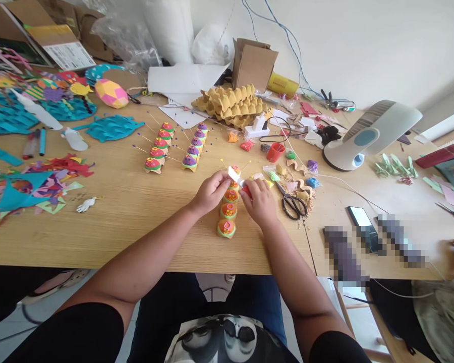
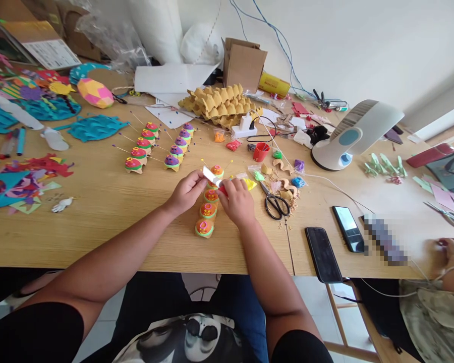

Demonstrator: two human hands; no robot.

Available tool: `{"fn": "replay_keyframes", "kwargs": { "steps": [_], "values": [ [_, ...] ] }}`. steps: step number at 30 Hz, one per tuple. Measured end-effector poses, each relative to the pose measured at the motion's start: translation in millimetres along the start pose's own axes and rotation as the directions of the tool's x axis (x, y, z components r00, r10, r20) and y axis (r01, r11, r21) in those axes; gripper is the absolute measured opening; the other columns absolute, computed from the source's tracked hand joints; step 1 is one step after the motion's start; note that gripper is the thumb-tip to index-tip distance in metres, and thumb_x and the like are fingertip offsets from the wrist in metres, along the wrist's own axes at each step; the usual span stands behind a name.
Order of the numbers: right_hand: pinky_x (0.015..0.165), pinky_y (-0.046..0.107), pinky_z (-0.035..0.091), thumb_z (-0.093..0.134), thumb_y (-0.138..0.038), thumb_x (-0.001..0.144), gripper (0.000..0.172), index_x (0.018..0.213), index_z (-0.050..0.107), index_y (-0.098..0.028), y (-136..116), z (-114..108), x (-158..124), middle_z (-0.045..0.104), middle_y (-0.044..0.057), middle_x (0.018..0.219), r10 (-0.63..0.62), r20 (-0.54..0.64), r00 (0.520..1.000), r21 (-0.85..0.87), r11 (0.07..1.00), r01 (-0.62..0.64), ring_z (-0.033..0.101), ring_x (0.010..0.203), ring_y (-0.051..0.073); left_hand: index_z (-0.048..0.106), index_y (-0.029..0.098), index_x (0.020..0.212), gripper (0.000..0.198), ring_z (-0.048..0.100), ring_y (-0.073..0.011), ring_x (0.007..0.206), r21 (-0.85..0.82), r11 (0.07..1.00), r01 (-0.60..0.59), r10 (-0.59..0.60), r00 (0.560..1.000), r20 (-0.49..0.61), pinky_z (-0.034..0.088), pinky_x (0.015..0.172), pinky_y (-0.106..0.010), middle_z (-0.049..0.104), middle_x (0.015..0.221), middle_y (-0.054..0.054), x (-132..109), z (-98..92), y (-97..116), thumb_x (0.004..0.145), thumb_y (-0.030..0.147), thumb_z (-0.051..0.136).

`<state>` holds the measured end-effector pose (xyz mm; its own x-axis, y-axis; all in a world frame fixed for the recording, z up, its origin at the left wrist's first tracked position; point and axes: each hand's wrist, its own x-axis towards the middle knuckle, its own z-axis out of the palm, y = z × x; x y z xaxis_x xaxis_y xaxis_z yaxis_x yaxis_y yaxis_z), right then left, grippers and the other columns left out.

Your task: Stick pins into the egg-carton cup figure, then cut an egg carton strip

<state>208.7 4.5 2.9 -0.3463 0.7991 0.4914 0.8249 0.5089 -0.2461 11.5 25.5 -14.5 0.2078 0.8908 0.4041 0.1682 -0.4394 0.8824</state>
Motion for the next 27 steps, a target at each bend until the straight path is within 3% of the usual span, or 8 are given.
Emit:
{"fn": "replay_keyframes", "kwargs": {
  "steps": [3,11,22,25,27],
  "values": [
    [0.087,0.038,0.046,0.048,-0.046,0.102,0.031,0.109,0.064,-0.02,-7,1,-1,0.064,0.011,0.099,-0.038,0.065,0.997,-0.01,0.999,0.039,0.054,0.097,0.027,0.061,0.018,0.101,0.021,0.063,-0.0177,0.083,0.053,0.999,-0.007,0.007,1.0,0.011,0.049,0.077,-0.029,0.067,0.089,-0.004,0,0.3,-1,0.1,0.035,0.049],
    [0.082,0.037,0.045,0.049,-0.049,0.101,0.032,0.104,0.065,-0.021,-6,1,-1,0.063,0.011,0.098,0.005,0.056,0.998,-0.096,0.995,0.001,0.052,0.094,0.027,0.063,0.018,0.097,0.019,0.063,-0.0178,0.08,0.134,0.991,0.004,-0.004,1.0,0.006,0.049,0.075,-0.028,0.068,0.084,-0.004,1,-0.5,1,0.097,0.032,0.05],
    [0.079,0.036,0.043,0.049,-0.05,0.101,0.032,0.102,0.066,-0.022,-6,-3,-4,0.063,0.011,0.097,0.033,0.052,0.998,-0.122,0.992,-0.027,0.052,0.093,0.026,0.062,0.017,0.099,0.024,0.065,-0.0189,0.092,-0.044,0.997,0.058,-0.056,0.997,0.044,0.05,0.086,-0.031,0.07,0.095,-0.006,3,2.4,3,0.097,0.038,0.051],
    [0.08,0.037,0.043,0.047,-0.048,0.102,0.033,0.102,0.066,-0.022,13,-5,-5,0.063,0.01,0.094,0.154,-0.031,0.988,-0.091,0.984,-0.156,0.053,0.092,0.026,0.062,0.017,0.096,0.026,0.062,-0.0174,0.087,-0.042,0.998,0.056,-0.054,0.998,0.036,0.049,0.083,-0.029,0.068,0.092,-0.005,2,0.3,7,0.097,0.041,0.051],
    [0.078,0.036,0.043,0.042,-0.048,0.103,0.037,0.097,0.066,-0.021,31,-9,-6,0.062,0.009,0.087,0.334,-0.184,0.925,-0.061,0.935,-0.35,0.054,0.086,0.025,0.061,0.018,0.095,0.026,0.059,-0.016,0.08,-0.043,0.997,0.063,-0.062,0.998,0.031,0.049,0.078,-0.028,0.066,0.086,-0.003,1,-1.1,8,0.098,0.042,0.051]
  ]
}}
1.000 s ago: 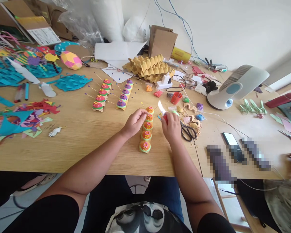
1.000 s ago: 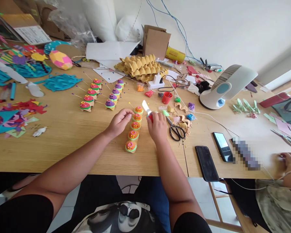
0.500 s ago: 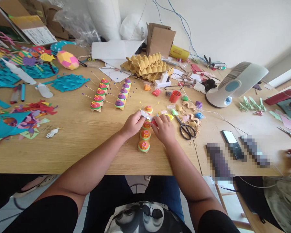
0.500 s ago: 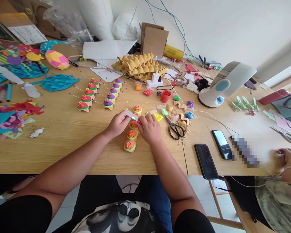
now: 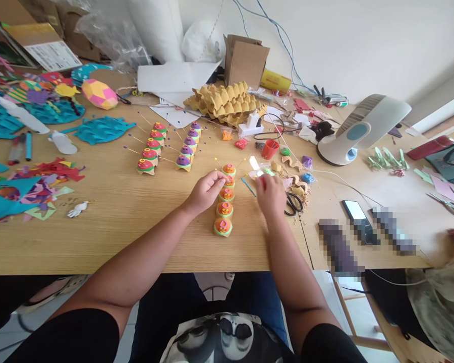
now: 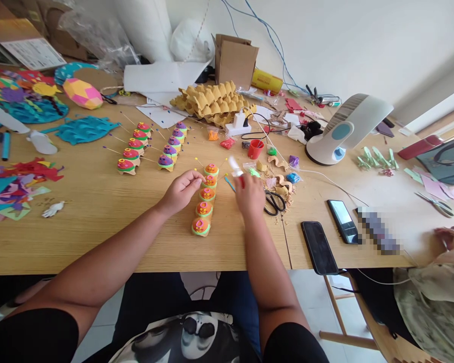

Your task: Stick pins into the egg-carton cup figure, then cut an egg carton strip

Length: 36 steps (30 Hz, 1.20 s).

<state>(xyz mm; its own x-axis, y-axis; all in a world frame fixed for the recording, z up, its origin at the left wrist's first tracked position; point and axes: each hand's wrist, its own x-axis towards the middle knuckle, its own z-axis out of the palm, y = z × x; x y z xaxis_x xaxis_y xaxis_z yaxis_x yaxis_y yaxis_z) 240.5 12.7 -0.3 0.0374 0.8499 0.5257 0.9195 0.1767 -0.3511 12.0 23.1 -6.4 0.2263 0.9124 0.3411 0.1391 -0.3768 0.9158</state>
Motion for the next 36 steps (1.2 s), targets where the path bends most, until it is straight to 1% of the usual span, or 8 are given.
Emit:
{"fn": "replay_keyframes", "kwargs": {
  "steps": [4,8,13,16,23,29,34,36],
  "values": [
    [0.078,0.037,0.044,0.041,-0.05,0.103,0.039,0.1,0.066,-0.02,18,0,6,0.065,0.009,0.089,0.134,-0.154,0.979,0.075,0.989,-0.124,0.056,0.085,0.025,0.06,0.02,0.098,0.027,0.051,-0.0136,0.065,-0.079,0.996,0.029,-0.026,0.999,0.041,0.044,0.064,-0.026,0.055,0.069,0.002,-3,1.5,0,0.099,0.045,0.05],
    [0.079,0.035,0.045,0.045,-0.046,0.102,0.033,0.103,0.065,-0.02,-4,5,-2,0.067,0.009,0.093,-0.063,0.004,0.998,0.145,0.987,0.062,0.058,0.089,0.024,0.059,0.021,0.097,0.028,0.045,-0.0122,0.056,-0.113,0.993,0.027,-0.017,0.996,0.087,0.042,0.06,-0.027,0.046,0.06,0.004,-4,5.8,-2,0.102,0.045,0.046],
    [0.083,0.035,0.046,0.049,-0.046,0.102,0.03,0.108,0.065,-0.021,-34,3,-12,0.066,0.009,0.096,-0.328,0.168,0.93,0.206,0.934,0.292,0.058,0.092,0.024,0.063,0.021,0.097,0.028,0.059,-0.0161,0.069,-0.033,0.999,-0.014,0.015,1.0,0.025,0.049,0.065,-0.029,0.062,0.076,-0.002,-3,7.1,-8,0.1,0.046,0.05],
    [0.082,0.035,0.046,0.049,-0.048,0.101,0.031,0.105,0.066,-0.022,-35,0,-12,0.065,0.009,0.094,-0.354,0.201,0.913,0.173,0.931,0.323,0.056,0.091,0.025,0.064,0.019,0.099,0.026,0.065,-0.02,0.083,0.058,0.997,-0.046,0.046,0.999,0.011,0.052,0.074,-0.032,0.069,0.089,-0.006,-3,5.8,-10,0.1,0.041,0.049],
    [0.081,0.035,0.044,0.049,-0.049,0.101,0.032,0.103,0.067,-0.022,-30,-2,-12,0.064,0.009,0.096,-0.343,0.192,0.92,0.066,0.939,0.336,0.053,0.092,0.025,0.061,0.018,0.092,0.018,0.058,-0.0165,0.071,0.224,0.973,-0.063,0.067,0.998,-0.011,0.044,0.067,-0.028,0.063,0.077,-0.002,-3,2.7,-2,0.097,0.031,0.049],
    [0.078,0.034,0.041,0.049,-0.049,0.101,0.033,0.102,0.068,-0.022,-29,-3,-12,0.064,0.01,0.096,-0.277,0.169,0.946,-0.025,0.958,0.285,0.053,0.092,0.025,0.061,0.017,0.093,0.023,0.058,-0.0164,0.077,0.171,0.985,-0.006,0.008,1.0,-0.009,0.045,0.073,-0.027,0.064,0.083,-0.003,-2,3.5,3,0.099,0.034,0.047],
    [0.079,0.036,0.042,0.047,-0.044,0.102,0.033,0.102,0.068,-0.019,4,-7,1,0.066,0.011,0.093,0.114,-0.07,0.991,-0.053,0.992,-0.118,0.056,0.09,0.026,0.061,0.018,0.096,0.027,0.052,-0.0138,0.069,0.051,0.998,0.03,-0.027,0.998,-0.048,0.042,0.067,-0.025,0.059,0.075,0.0,-3,0.6,3,0.1,0.041,0.047],
    [0.081,0.037,0.043,0.047,-0.045,0.102,0.033,0.105,0.067,-0.019,7,-7,3,0.066,0.011,0.096,0.139,-0.118,0.983,-0.006,0.99,-0.141,0.057,0.092,0.026,0.059,0.019,0.096,0.028,0.046,-0.0124,0.061,-0.039,0.998,0.051,-0.053,0.998,-0.041,0.039,0.06,-0.024,0.051,0.066,0.003,-3,1.7,2,0.101,0.043,0.046]
  ]
}}
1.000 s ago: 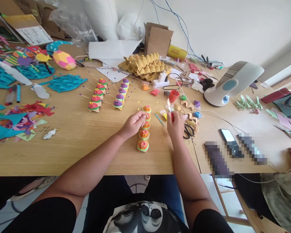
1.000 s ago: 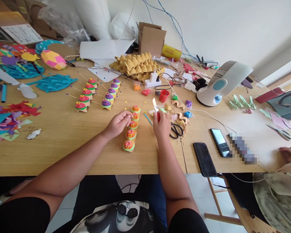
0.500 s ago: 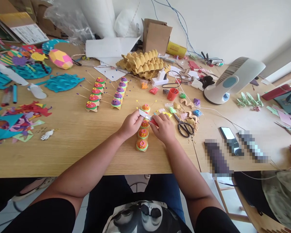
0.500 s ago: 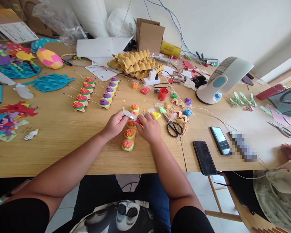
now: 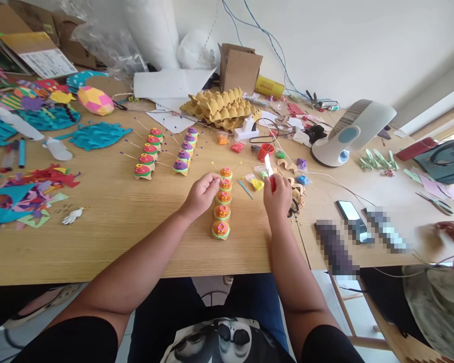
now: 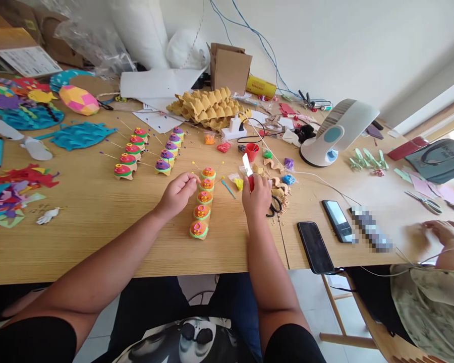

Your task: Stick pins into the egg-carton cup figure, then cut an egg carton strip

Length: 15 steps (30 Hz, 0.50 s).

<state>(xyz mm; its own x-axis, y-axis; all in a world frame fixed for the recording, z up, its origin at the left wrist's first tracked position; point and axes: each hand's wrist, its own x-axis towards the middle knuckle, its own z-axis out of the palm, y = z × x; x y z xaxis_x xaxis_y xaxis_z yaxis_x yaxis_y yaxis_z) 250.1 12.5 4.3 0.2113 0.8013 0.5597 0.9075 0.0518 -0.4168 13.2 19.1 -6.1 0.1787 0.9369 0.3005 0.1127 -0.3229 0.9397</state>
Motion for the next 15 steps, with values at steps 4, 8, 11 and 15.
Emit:
{"fn": "replay_keyframes", "kwargs": {
  "steps": [4,8,11,15],
  "values": [
    [0.082,0.035,0.044,0.048,-0.046,0.101,0.033,0.11,0.067,-0.02,-21,4,-11,0.066,0.01,0.097,-0.259,0.16,0.953,0.138,0.962,0.238,0.057,0.093,0.025,0.058,0.018,0.097,0.03,0.044,-0.0116,0.058,-0.067,0.998,0.002,0.003,0.997,0.073,0.039,0.062,-0.025,0.045,0.061,0.005,0,3.6,0,0.102,0.044,0.045],
    [0.083,0.034,0.044,0.049,-0.047,0.101,0.032,0.109,0.067,-0.021,-39,5,-21,0.065,0.009,0.097,-0.457,0.275,0.846,0.217,0.887,0.408,0.056,0.093,0.024,0.053,0.019,0.084,0.032,0.045,-0.0114,0.061,-0.042,0.999,-0.029,0.032,0.996,0.086,0.039,0.064,-0.026,0.047,0.064,0.003,0,3.7,0,0.103,0.043,0.045],
    [0.084,0.035,0.044,0.049,-0.048,0.102,0.034,0.108,0.068,-0.021,-39,4,-21,0.065,0.01,0.098,-0.482,0.301,0.823,0.191,0.876,0.443,0.054,0.095,0.025,0.051,0.019,0.082,0.032,0.044,-0.0115,0.061,-0.029,0.999,-0.021,0.024,0.997,0.075,0.037,0.061,-0.026,0.048,0.066,0.002,0,2.9,-5,0.102,0.044,0.047],
    [0.083,0.035,0.043,0.049,-0.05,0.101,0.035,0.109,0.068,-0.022,-33,2,-18,0.064,0.01,0.099,-0.478,0.299,0.826,0.119,0.877,0.465,0.053,0.095,0.025,0.057,0.018,0.089,0.028,0.046,-0.0124,0.063,-0.013,1.0,0.006,-0.005,0.998,0.057,0.038,0.06,-0.025,0.052,0.072,0.001,0,2.9,-8,0.1,0.043,0.049]
  ]
}}
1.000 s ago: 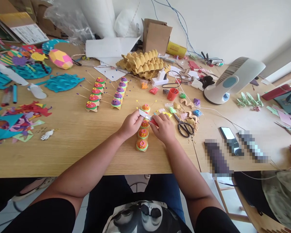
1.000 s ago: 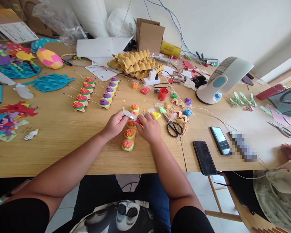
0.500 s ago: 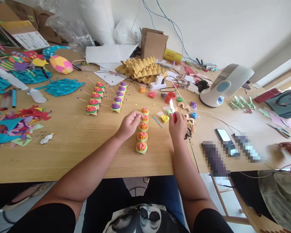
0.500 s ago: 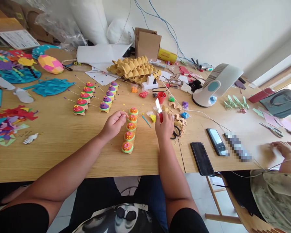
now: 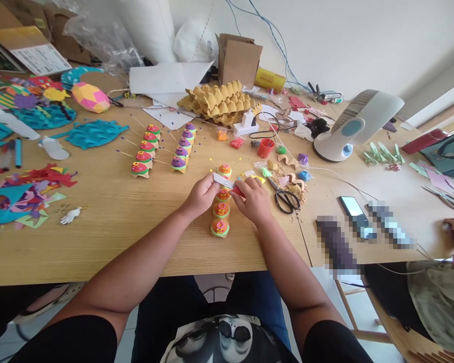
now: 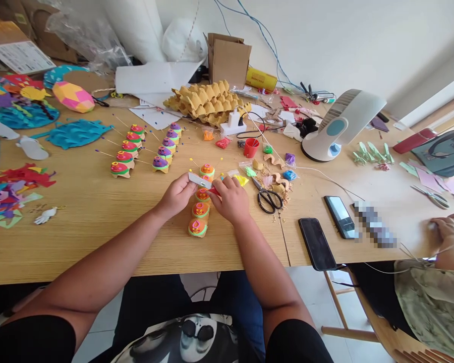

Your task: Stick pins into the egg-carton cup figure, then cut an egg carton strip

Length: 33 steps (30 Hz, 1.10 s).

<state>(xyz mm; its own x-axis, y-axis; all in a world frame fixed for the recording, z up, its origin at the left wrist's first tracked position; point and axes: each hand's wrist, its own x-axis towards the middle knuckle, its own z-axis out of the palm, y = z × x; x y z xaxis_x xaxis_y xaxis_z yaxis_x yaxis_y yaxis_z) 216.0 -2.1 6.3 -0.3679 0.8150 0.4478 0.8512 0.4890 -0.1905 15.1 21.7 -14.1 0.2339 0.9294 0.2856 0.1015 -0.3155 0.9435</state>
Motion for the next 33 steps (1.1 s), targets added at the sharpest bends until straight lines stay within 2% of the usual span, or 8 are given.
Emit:
{"fn": "replay_keyframes", "kwargs": {
  "steps": [9,11,14,16,21,27,29,33],
  "values": [
    [0.081,0.035,0.043,0.048,-0.053,0.101,0.039,0.113,0.07,-0.023,-1,-4,-1,0.065,0.01,0.099,0.037,-0.025,0.999,-0.047,0.998,-0.038,0.053,0.094,0.026,0.06,0.018,0.093,0.025,0.042,-0.0122,0.062,0.03,0.999,0.028,-0.029,0.999,0.027,0.036,0.061,-0.025,0.048,0.07,0.002,0,-3.3,6,0.1,0.038,0.046],
    [0.082,0.035,0.043,0.047,-0.051,0.101,0.037,0.109,0.07,-0.023,8,-5,-1,0.065,0.01,0.098,0.135,-0.065,0.989,-0.037,0.99,-0.137,0.054,0.093,0.025,0.058,0.019,0.092,0.026,0.04,-0.0119,0.061,0.002,1.0,0.027,-0.027,0.999,0.031,0.035,0.06,-0.025,0.045,0.068,0.003,0,-4.5,5,0.101,0.039,0.046],
    [0.081,0.035,0.043,0.045,-0.046,0.102,0.036,0.101,0.07,-0.02,32,-10,-1,0.066,0.01,0.093,0.444,-0.21,0.871,-0.005,0.89,-0.455,0.056,0.089,0.025,0.056,0.019,0.09,0.027,0.036,-0.0113,0.057,-0.073,0.997,0.027,-0.026,1.0,0.018,0.032,0.057,-0.024,0.039,0.063,0.005,0,-5.2,6,0.102,0.041,0.044],
    [0.084,0.037,0.043,0.046,-0.046,0.101,0.036,0.105,0.07,-0.019,47,-12,-2,0.067,0.011,0.096,0.555,-0.277,0.785,0.023,0.82,-0.572,0.056,0.093,0.026,0.055,0.02,0.091,0.027,0.034,-0.0111,0.056,-0.118,0.993,0.03,-0.03,1.0,0.006,0.031,0.056,-0.024,0.037,0.062,0.006,1,-4.4,6,0.102,0.042,0.044],
    [0.09,0.041,0.043,0.052,-0.045,0.096,0.034,0.087,0.071,-0.018,56,-10,-4,0.066,0.012,0.087,0.554,-0.178,0.813,-0.048,0.821,-0.57,0.057,0.09,0.026,0.055,0.019,0.095,0.026,0.042,-0.0114,0.059,-0.1,0.994,0.034,-0.032,0.999,0.017,0.036,0.062,-0.025,0.045,0.062,0.005,1,-1.6,6,0.103,0.042,0.044],
    [0.08,0.043,0.047,0.066,-0.042,0.083,0.028,0.067,0.066,-0.019,66,5,-13,0.065,0.014,0.078,0.631,-0.012,0.776,-0.103,0.771,-0.629,0.059,0.082,0.028,0.055,0.019,0.097,0.027,0.046,-0.0112,0.06,-0.104,0.994,0.038,-0.035,0.999,0.034,0.04,0.065,-0.025,0.05,0.063,0.005,1,-1.9,5,0.102,0.044,0.047],
    [0.082,0.044,0.048,0.07,-0.043,0.079,0.025,0.07,0.066,-0.019,70,9,-15,0.066,0.015,0.083,0.617,-0.023,0.787,-0.081,0.783,-0.616,0.06,0.087,0.029,0.055,0.019,0.097,0.027,0.048,-0.0111,0.06,-0.118,0.992,0.034,-0.031,0.999,0.027,0.041,0.065,-0.025,0.05,0.063,0.005,2,-2.1,4,0.1,0.045,0.049],
    [0.092,0.049,0.046,0.062,-0.035,0.084,0.02,0.093,0.068,-0.018,67,8,-12,0.068,0.016,0.1,0.559,-0.189,0.808,0.049,0.827,-0.56,0.058,0.103,0.032,0.055,0.019,0.095,0.028,0.048,-0.0106,0.06,-0.133,0.991,0.03,-0.03,1.0,0.002,0.041,0.062,-0.024,0.052,0.064,0.004,2,-2.3,4,0.099,0.047,0.052]
  ]
}}
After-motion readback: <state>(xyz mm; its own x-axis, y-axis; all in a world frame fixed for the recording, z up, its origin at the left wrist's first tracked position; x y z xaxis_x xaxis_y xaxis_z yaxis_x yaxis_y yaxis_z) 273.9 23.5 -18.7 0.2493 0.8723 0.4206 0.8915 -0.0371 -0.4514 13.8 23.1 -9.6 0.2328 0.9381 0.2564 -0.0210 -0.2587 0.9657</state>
